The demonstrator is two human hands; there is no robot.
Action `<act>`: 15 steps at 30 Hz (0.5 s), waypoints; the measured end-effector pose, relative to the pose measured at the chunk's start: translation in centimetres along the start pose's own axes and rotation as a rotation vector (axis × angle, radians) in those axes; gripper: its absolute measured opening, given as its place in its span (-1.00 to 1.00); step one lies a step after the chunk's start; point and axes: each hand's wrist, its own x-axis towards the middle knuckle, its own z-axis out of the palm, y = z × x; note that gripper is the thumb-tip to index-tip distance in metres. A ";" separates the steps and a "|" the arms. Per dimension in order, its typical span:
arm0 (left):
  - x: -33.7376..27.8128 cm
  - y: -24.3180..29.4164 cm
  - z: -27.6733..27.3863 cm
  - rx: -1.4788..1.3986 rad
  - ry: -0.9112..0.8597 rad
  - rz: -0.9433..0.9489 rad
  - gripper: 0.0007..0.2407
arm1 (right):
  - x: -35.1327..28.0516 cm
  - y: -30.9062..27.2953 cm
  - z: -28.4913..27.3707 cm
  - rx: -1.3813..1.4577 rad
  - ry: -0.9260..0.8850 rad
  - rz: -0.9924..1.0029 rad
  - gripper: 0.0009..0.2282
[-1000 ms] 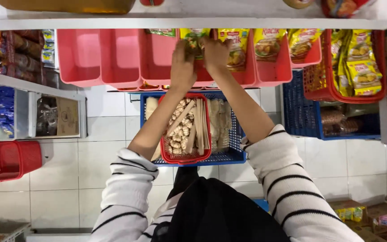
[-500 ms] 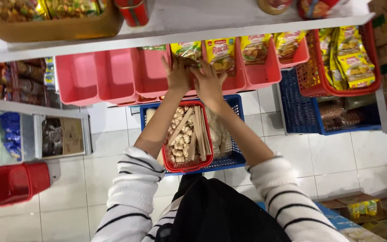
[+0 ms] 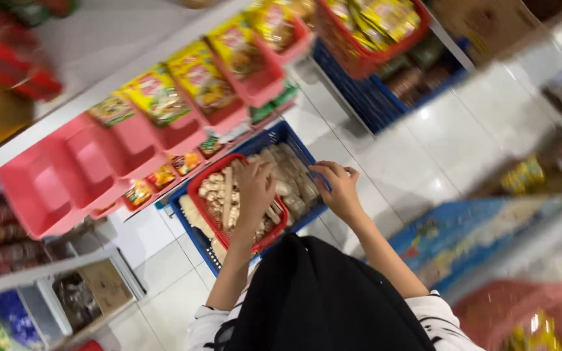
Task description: The person picks up seasoning packets from a shelf and places them into a pink basket, then handles garlic and ginger in a blue crate. They continue by picking up seasoning packets from the basket, inspecting them, and placing some back onto the shelf.
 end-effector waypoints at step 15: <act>-9.4 29.4 13.6 -0.394 -0.682 0.677 -0.79 | -38.1 4.4 -19.4 -0.170 0.605 0.688 -0.78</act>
